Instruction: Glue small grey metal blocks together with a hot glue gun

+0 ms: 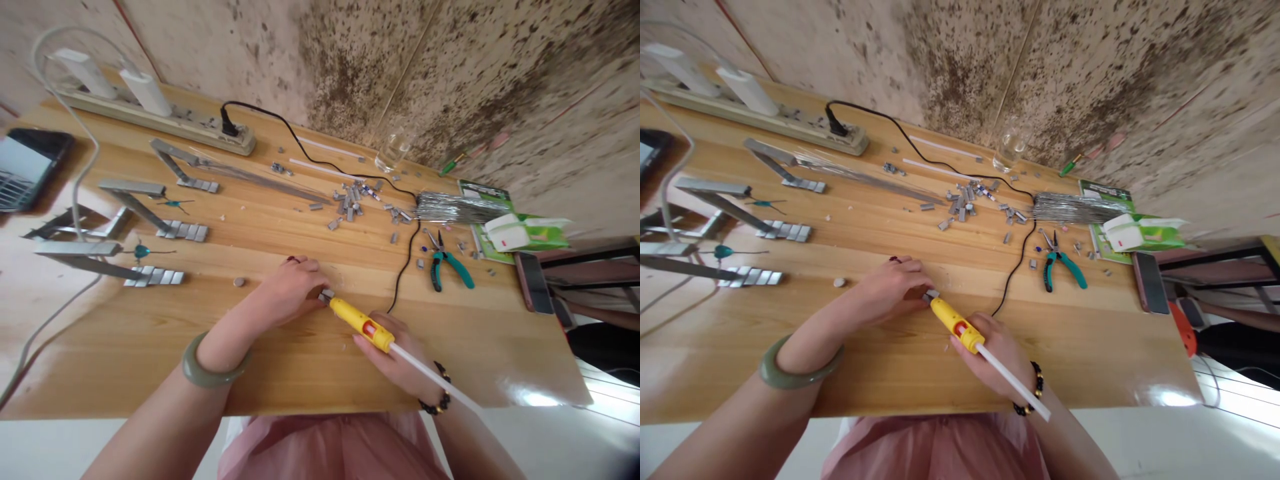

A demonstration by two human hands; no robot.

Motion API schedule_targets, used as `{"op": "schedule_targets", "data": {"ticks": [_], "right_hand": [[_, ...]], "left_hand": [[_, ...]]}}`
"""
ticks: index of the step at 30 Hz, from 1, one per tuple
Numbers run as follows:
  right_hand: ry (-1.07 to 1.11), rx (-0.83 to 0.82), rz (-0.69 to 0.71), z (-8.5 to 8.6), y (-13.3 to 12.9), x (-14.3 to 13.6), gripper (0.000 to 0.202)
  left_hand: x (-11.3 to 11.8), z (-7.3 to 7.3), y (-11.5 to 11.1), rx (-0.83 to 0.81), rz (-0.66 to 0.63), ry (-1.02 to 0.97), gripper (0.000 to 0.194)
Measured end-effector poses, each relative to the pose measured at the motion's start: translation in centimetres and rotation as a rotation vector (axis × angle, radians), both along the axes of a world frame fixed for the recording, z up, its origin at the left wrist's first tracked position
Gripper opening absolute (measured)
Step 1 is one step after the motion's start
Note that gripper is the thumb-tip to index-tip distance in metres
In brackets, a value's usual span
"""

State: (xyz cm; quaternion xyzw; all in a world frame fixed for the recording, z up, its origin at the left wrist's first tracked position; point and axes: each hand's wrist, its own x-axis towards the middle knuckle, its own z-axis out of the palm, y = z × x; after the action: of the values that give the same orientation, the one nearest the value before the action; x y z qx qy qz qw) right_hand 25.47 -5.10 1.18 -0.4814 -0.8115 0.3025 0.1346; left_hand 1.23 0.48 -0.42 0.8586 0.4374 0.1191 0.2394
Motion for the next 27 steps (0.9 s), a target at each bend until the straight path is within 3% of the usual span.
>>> {"op": "schedule_targets", "data": {"ticks": [27], "right_hand": [[0.016, -0.016, -0.016, -0.3, -0.6, 1.3, 0.015]], "left_hand": [[0.0, 0.0, 0.3, -0.004, -0.011, 0.039, 0.016]]}}
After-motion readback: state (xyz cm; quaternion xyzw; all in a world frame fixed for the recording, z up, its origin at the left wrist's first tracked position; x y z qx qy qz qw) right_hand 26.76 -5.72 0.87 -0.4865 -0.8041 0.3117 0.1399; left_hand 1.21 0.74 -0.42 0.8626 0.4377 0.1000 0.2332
